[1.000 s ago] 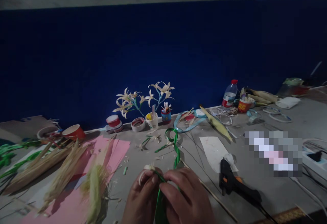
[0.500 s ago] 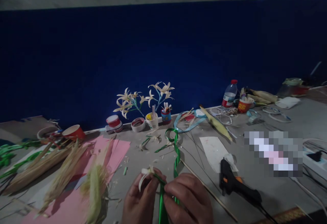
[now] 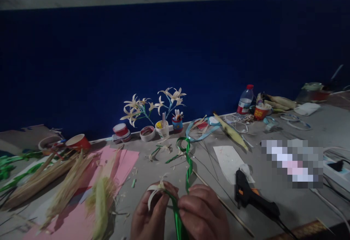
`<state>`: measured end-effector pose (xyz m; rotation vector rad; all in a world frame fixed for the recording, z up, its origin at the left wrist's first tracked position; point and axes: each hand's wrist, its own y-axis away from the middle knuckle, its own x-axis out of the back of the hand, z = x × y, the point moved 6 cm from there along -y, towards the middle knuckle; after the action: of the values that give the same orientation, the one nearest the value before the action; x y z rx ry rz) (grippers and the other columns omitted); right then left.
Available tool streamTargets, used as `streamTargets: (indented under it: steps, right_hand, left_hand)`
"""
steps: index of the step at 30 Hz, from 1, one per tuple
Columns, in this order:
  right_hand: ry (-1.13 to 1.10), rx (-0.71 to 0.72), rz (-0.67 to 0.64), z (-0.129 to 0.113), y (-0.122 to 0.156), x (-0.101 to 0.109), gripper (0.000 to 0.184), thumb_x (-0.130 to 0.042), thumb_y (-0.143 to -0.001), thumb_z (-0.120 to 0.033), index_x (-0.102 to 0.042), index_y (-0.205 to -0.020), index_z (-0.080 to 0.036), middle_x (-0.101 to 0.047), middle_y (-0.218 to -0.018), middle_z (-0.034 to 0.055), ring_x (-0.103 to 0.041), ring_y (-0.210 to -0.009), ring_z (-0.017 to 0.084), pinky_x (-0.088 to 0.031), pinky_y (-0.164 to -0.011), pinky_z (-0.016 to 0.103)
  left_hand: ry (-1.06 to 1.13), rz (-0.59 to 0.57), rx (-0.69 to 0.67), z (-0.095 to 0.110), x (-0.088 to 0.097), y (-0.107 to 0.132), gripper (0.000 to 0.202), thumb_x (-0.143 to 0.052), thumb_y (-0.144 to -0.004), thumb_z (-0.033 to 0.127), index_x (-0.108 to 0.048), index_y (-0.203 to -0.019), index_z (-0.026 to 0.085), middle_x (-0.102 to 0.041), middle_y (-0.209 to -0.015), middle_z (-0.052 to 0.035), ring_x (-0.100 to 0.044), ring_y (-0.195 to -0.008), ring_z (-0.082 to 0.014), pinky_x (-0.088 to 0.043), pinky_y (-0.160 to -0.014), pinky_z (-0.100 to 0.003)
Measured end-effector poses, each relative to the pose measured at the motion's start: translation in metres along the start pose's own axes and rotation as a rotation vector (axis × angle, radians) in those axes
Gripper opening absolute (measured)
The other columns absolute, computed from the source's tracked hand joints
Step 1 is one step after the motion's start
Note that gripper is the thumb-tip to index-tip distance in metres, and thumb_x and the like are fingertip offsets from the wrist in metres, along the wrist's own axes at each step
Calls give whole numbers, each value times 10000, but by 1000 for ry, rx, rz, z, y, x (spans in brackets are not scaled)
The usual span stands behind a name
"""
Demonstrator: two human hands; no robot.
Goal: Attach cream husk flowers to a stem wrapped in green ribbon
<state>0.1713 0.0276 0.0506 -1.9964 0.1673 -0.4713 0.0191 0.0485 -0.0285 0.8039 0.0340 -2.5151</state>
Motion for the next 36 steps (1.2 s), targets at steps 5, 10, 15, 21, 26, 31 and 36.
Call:
streamTargets:
  steps: [5, 10, 15, 21, 26, 31, 36]
  right_hand:
    - [-213, -200, 54, 8, 9, -8, 130, -606, -889, -327, -687, -988, -308, -748, -812, 55, -711, -781, 255, -592, -691, 378]
    - [-457, -598, 246, 20, 29, -18, 80, -648, -880, -202, -654, -836, -269, -676, -834, 24, -660, -811, 182, -553, -684, 247]
    - [-671, -895, 185, 27, 33, -29, 133, -698, -845, -292, -613, -754, -246, -617, -791, -6, -617, -637, 142, -529, -596, 228]
    - [-727, -946, 31, 32, 30, -29, 182, -689, -839, -366, -600, -736, -244, -581, -732, -27, -549, -570, 123, -475, -553, 228]
    - [-761, -1091, 9, 31, 30, -32, 311, -711, -771, -531, -616, -716, -240, -560, -619, -32, -479, -514, 129, -386, -498, 264]
    - [-836, -1227, -19, 24, 30, -41, 330, -739, -756, -498, -590, -647, -224, -543, -502, -28, -399, -444, 99, -258, -413, 218]
    - [-791, -1061, 69, 27, 28, -35, 242, -718, -800, -427, -627, -714, -220, -591, -656, -34, -469, -494, 80, -349, -456, 195]
  left_hand:
    - [-75, -52, -56, 3, -2, 2, 327, -887, -541, 439, -777, -753, 215, -778, -755, -19, -692, -720, -147, -537, -690, -154]
    - [-159, -202, -56, 10, -9, 1, 302, -826, -638, 467, -768, -749, 192, -727, -712, -40, -636, -652, -151, -518, -626, -185]
    - [-174, -328, -71, 18, -19, 2, 286, -778, -695, 471, -730, -684, 189, -668, -667, -33, -599, -628, -158, -503, -600, -215]
    - [-137, -431, -148, 29, -27, 2, 171, -769, -738, 383, -753, -688, 220, -656, -709, -27, -604, -684, -163, -481, -655, -211]
    - [-133, -487, -123, 35, -32, 3, 182, -769, -733, 386, -747, -701, 208, -606, -779, -34, -569, -673, -160, -472, -658, -225]
    - [-137, -463, -18, 32, -30, 1, 210, -803, -689, 390, -734, -719, 194, -598, -823, -41, -547, -690, -154, -457, -645, -212]
    - [-126, -455, 78, 30, -29, 0, 284, -825, -641, 443, -743, -731, 186, -607, -783, -47, -543, -682, -170, -467, -642, -232]
